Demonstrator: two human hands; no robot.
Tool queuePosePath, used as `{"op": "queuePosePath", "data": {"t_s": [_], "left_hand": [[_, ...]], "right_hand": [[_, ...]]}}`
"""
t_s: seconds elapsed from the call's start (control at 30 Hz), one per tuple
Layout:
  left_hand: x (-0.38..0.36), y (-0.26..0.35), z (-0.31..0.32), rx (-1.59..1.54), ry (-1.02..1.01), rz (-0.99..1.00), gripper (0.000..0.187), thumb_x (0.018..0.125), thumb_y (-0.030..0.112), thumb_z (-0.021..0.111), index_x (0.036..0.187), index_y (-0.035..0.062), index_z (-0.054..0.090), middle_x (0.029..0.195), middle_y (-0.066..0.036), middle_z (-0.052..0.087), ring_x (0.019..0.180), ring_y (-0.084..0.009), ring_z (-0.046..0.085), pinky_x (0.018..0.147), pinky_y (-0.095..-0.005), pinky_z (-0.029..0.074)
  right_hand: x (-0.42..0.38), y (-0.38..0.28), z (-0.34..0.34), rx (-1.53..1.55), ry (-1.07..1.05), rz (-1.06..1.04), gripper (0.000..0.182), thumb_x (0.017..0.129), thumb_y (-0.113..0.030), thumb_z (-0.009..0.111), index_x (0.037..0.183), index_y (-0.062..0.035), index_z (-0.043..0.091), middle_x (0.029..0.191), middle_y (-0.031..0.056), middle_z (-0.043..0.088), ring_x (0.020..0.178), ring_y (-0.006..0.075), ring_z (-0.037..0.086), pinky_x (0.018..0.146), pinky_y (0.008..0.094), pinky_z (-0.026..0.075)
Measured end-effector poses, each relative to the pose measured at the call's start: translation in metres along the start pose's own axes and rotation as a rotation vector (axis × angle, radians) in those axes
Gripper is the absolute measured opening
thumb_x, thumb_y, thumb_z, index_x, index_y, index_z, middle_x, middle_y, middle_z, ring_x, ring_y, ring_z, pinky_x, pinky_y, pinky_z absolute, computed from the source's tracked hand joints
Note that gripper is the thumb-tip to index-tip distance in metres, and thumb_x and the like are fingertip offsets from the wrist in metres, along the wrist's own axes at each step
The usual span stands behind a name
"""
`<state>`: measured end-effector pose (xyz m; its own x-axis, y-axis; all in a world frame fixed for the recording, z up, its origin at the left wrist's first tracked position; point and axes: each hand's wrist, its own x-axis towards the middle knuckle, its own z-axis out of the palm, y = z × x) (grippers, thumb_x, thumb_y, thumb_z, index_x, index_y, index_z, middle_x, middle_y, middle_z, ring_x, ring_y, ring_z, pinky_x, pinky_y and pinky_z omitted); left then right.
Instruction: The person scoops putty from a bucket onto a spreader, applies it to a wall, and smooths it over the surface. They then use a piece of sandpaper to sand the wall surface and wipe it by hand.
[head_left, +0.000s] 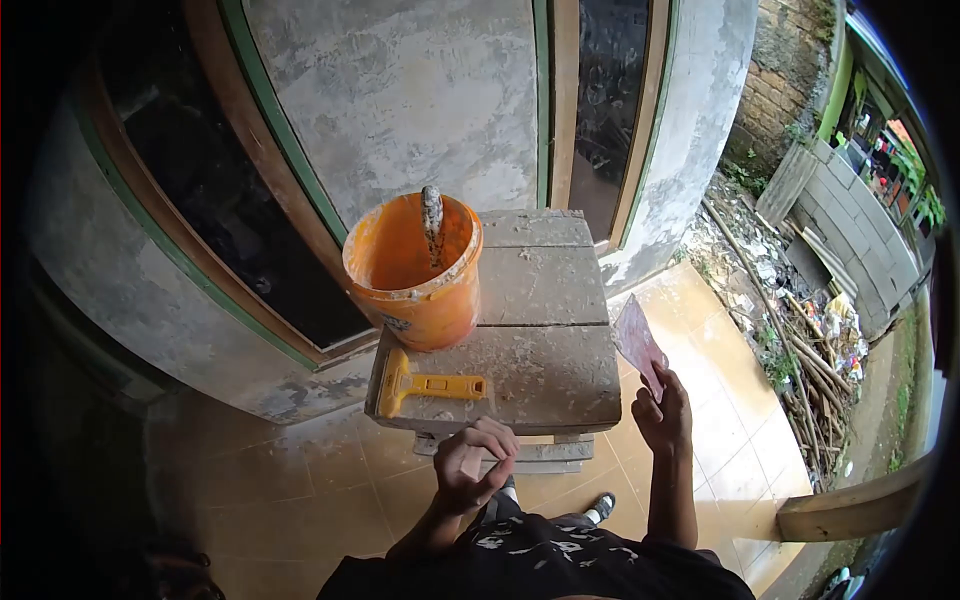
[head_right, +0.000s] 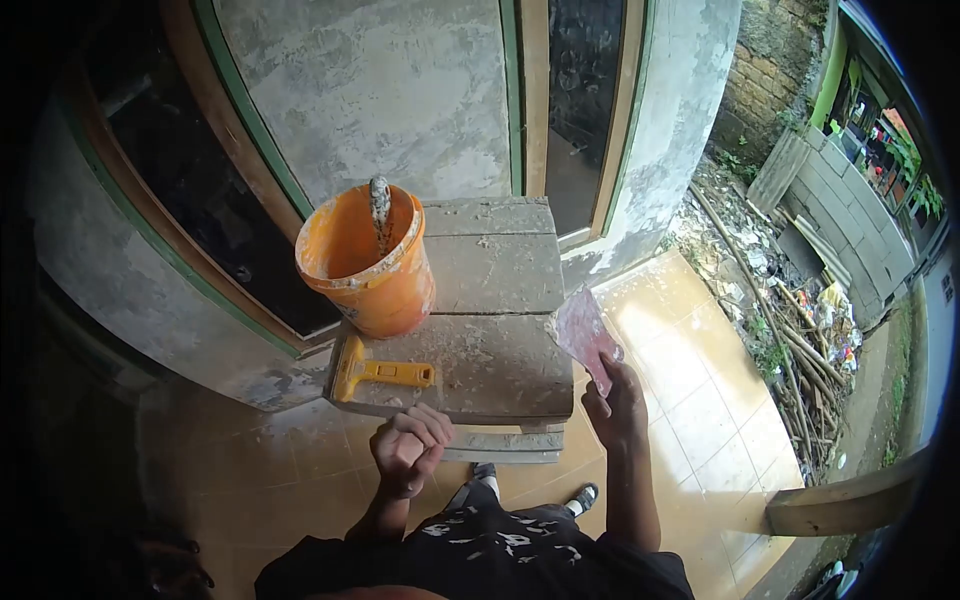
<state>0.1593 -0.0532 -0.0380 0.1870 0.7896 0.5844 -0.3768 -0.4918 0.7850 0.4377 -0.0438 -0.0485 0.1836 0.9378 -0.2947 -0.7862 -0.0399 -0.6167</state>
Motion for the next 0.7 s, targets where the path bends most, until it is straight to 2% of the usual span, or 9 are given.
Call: {"op": "queuePosePath", "data": {"t_s": [0.1, 0.13, 0.2, 0.33, 0.47, 0.57, 0.63, 0.67, 0.7], "left_hand": [[-0.004, -0.01, 0.048, -0.033, -0.245, -0.278, 0.017, 0.085, 0.001, 0.067, 0.099, -0.0012, 0.059, 0.098, -0.012, 0.063, 0.096, -0.0207, 0.063, 0.091, -0.0334, 0.049], [-0.006, -0.018, 0.063, -0.015, -0.333, -0.349, 0.02, 0.086, 0.004, 0.068, 0.103, -0.0019, 0.06, 0.102, -0.012, 0.064, 0.1, -0.0207, 0.064, 0.094, -0.034, 0.049], [-0.009, -0.035, 0.098, 0.0, -0.426, -0.463, 0.029, 0.089, 0.01, 0.068, 0.112, -0.004, 0.06, 0.109, -0.013, 0.065, 0.108, -0.0217, 0.064, 0.099, -0.035, 0.048], [-0.04, -0.091, 0.158, 0.175, -0.46, -0.804, 0.058, 0.097, 0.038, 0.062, 0.134, -0.0041, 0.047, 0.132, -0.023, 0.056, 0.121, -0.0283, 0.058, 0.105, -0.038, 0.044], [-0.058, -0.136, 0.205, 0.021, -0.528, -0.689, 0.061, 0.102, 0.043, 0.049, 0.141, -0.0038, 0.042, 0.138, -0.02, 0.052, 0.125, -0.0278, 0.056, 0.105, -0.0379, 0.043], [-0.064, -0.152, 0.242, -0.11, -0.454, -0.834, 0.059, 0.1, 0.045, 0.053, 0.135, -0.0028, 0.051, 0.129, -0.015, 0.06, 0.12, -0.022, 0.058, 0.101, -0.0346, 0.046], [-0.07, -0.164, 0.274, -0.063, -0.393, -0.886, 0.054, 0.096, 0.044, 0.06, 0.122, -0.0025, 0.063, 0.112, -0.009, 0.069, 0.11, -0.0162, 0.063, 0.098, -0.032, 0.048], [-0.069, -0.167, 0.281, -0.068, -0.377, -0.893, 0.048, 0.094, 0.039, 0.066, 0.118, -0.003, 0.065, 0.106, -0.008, 0.07, 0.105, -0.0148, 0.064, 0.096, -0.0306, 0.049], [-0.067, -0.167, 0.289, -0.108, -0.358, -0.914, 0.045, 0.093, 0.036, 0.068, 0.116, -0.0027, 0.066, 0.106, -0.008, 0.07, 0.105, -0.0141, 0.064, 0.095, -0.0301, 0.049]], "right_hand": [[-0.026, -0.006, -0.021, 0.181, 0.108, 0.1, 0.017, 0.099, -0.022, 0.052, 0.096, -0.0079, 0.061, 0.065, -0.0013, 0.054, 0.033, 0.0091, 0.035, 0.035, 0.0232, 0.029], [-0.034, -0.006, -0.038, 0.235, 0.092, 0.129, 0.019, 0.099, -0.022, 0.052, 0.097, -0.0058, 0.062, 0.069, -0.0002, 0.062, 0.033, 0.0075, 0.033, 0.034, 0.0223, 0.028], [-0.046, -0.008, -0.081, 0.425, -0.237, 0.233, 0.017, 0.098, -0.021, 0.054, 0.105, -0.0068, 0.061, 0.079, 0.0001, 0.066, 0.036, 0.0086, 0.034, 0.041, 0.0217, 0.028], [-0.083, -0.018, -0.126, 1.036, -0.339, 0.437, 0.023, 0.097, -0.019, 0.055, 0.114, -0.0036, 0.059, 0.095, -0.0004, 0.073, 0.037, 0.0039, 0.037, 0.041, 0.0201, 0.028], [-0.103, -0.032, -0.17, 1.115, -0.483, 0.467, 0.036, 0.097, -0.021, 0.056, 0.127, -0.002, 0.056, 0.101, -0.0004, 0.072, 0.042, 0.0019, 0.045, 0.046, 0.0205, 0.032], [-0.108, -0.048, -0.201, 1.188, -0.445, 0.488, 0.033, 0.098, -0.023, 0.054, 0.124, -0.0024, 0.057, 0.102, 0.0002, 0.072, 0.043, 0.0017, 0.047, 0.046, 0.0206, 0.033], [-0.116, -0.068, -0.221, 1.089, -0.456, 0.611, 0.029, 0.102, -0.03, 0.048, 0.103, -0.005, 0.062, 0.059, -0.0027, 0.058, 0.039, 0.0055, 0.038, 0.043, 0.0203, 0.031], [-0.117, -0.078, -0.221, 1.132, -0.404, 0.659, 0.03, 0.103, -0.031, 0.047, 0.098, -0.005, 0.062, 0.048, -0.0038, 0.045, 0.038, 0.0071, 0.033, 0.043, 0.0209, 0.032], [-0.118, -0.087, -0.222, 1.106, -0.336, 0.671, 0.03, 0.103, -0.03, 0.046, 0.095, -0.0048, 0.061, 0.05, -0.0032, 0.047, 0.039, 0.0069, 0.035, 0.042, 0.0212, 0.032]]}}
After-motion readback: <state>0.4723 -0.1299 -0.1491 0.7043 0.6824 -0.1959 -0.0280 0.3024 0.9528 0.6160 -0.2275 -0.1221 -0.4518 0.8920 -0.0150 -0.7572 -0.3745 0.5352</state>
